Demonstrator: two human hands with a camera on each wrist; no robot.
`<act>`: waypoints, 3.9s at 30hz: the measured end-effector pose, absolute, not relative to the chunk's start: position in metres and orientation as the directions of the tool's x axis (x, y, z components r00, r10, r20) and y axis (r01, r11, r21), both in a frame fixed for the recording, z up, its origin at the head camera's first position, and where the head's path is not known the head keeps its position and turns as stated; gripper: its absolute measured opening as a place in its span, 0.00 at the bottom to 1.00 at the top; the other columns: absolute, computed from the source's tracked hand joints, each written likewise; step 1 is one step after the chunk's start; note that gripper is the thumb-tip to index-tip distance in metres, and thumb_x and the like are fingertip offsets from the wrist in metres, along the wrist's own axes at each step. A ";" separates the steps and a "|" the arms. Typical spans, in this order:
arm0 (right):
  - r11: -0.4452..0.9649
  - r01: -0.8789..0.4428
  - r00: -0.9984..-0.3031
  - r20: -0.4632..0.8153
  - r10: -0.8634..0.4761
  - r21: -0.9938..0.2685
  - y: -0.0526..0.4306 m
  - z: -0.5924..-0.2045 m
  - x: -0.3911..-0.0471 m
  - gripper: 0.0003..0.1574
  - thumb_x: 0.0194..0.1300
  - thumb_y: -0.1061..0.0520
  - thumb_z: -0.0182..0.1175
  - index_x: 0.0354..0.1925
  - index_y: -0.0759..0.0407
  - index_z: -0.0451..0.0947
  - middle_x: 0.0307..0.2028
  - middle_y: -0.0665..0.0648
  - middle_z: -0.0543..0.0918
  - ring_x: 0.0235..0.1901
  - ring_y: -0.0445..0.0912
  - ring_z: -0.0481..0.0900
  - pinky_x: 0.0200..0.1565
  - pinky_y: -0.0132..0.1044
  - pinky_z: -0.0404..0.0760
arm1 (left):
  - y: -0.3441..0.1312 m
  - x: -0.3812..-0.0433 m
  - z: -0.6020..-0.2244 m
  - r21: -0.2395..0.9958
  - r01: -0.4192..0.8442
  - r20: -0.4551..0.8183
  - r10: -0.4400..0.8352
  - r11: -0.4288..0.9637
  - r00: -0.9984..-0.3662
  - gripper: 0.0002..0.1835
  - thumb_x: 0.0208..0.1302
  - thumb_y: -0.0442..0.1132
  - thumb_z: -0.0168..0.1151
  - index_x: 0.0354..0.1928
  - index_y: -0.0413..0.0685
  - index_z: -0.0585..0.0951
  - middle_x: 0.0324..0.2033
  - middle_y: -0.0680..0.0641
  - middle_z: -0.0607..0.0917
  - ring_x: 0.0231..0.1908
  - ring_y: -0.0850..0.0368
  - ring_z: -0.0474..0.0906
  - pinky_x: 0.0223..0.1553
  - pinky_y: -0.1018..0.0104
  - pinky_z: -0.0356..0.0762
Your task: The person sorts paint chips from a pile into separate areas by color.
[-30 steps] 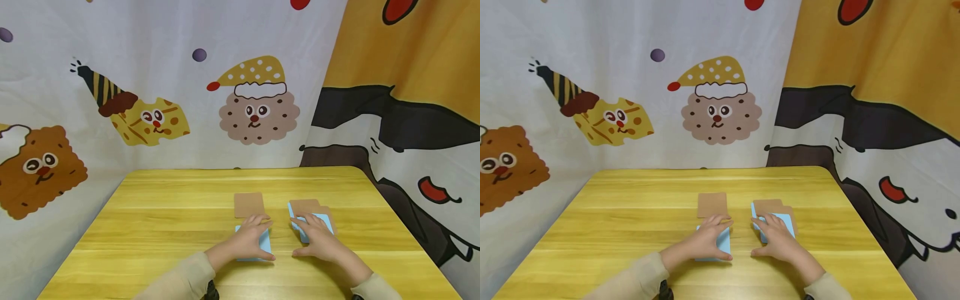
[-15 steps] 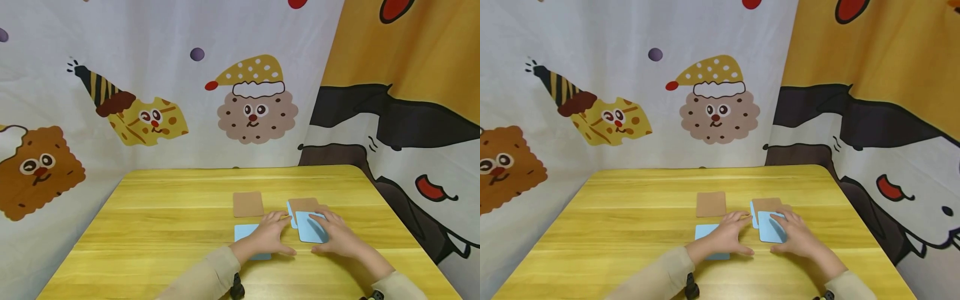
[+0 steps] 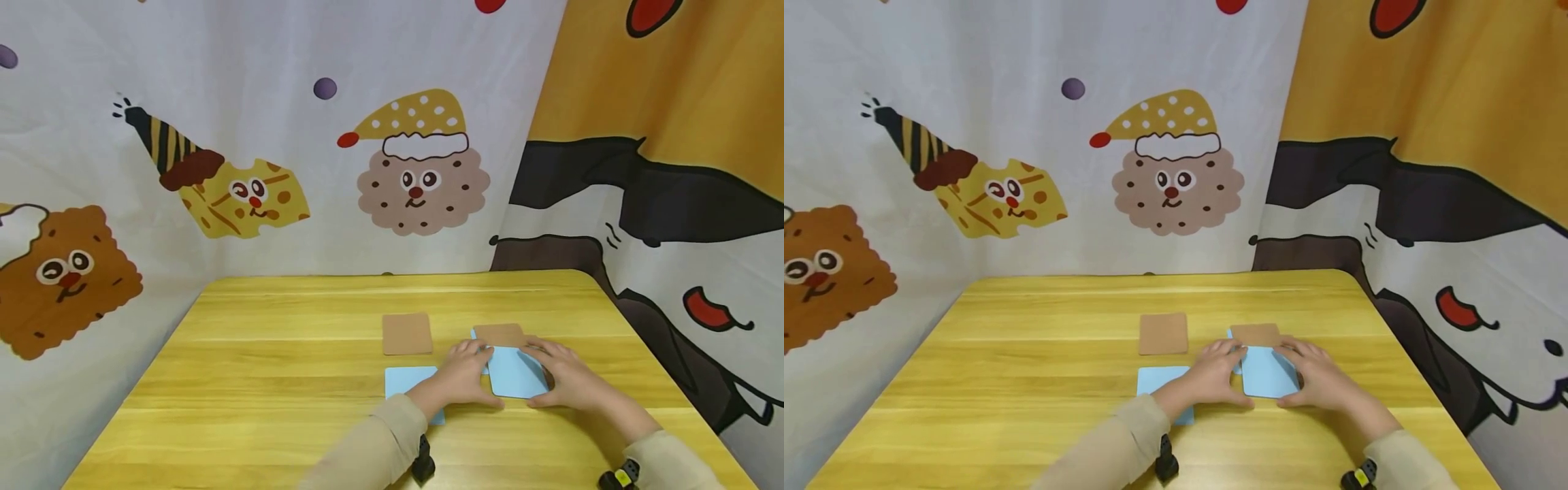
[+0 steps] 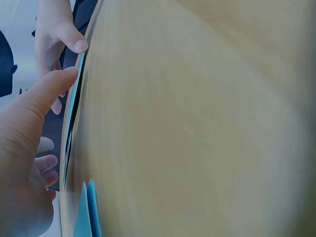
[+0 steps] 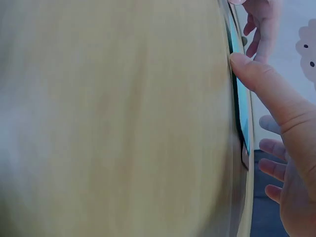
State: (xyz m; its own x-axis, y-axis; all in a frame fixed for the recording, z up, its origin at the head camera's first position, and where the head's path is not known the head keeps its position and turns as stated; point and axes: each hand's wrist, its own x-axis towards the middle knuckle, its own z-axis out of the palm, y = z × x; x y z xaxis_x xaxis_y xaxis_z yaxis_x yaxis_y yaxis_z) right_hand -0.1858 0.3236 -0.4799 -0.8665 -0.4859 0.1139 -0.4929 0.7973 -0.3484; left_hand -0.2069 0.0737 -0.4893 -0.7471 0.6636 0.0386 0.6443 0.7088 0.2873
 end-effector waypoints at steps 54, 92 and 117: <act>0.760 -0.538 -0.843 0.209 -0.496 -0.365 0.298 -0.465 -0.170 0.56 0.41 0.32 0.74 0.63 0.58 0.72 0.61 0.63 0.68 0.58 0.61 0.65 0.53 0.65 0.62 | 0.041 -0.195 -0.477 0.364 0.647 0.149 0.644 0.670 -0.750 0.53 0.46 0.69 0.68 0.71 0.50 0.64 0.69 0.51 0.60 0.68 0.55 0.51 0.67 0.52 0.50; 0.673 -0.584 -0.802 0.194 -0.566 -0.454 0.185 -0.477 -0.169 0.57 0.42 0.32 0.74 0.66 0.54 0.70 0.62 0.58 0.67 0.61 0.56 0.63 0.55 0.60 0.67 | -0.078 -0.170 -0.488 0.524 0.562 0.175 0.564 0.640 -0.807 0.53 0.41 0.62 0.75 0.67 0.40 0.68 0.66 0.44 0.65 0.67 0.47 0.54 0.63 0.41 0.53; 0.647 -0.582 -0.781 0.114 -0.615 -0.493 0.154 -0.493 -0.167 0.59 0.44 0.30 0.70 0.66 0.60 0.69 0.63 0.63 0.65 0.62 0.59 0.62 0.58 0.62 0.62 | -0.107 -0.165 -0.499 0.487 0.561 0.093 0.599 0.669 -0.795 0.53 0.43 0.66 0.72 0.66 0.38 0.69 0.64 0.45 0.66 0.65 0.46 0.57 0.63 0.43 0.53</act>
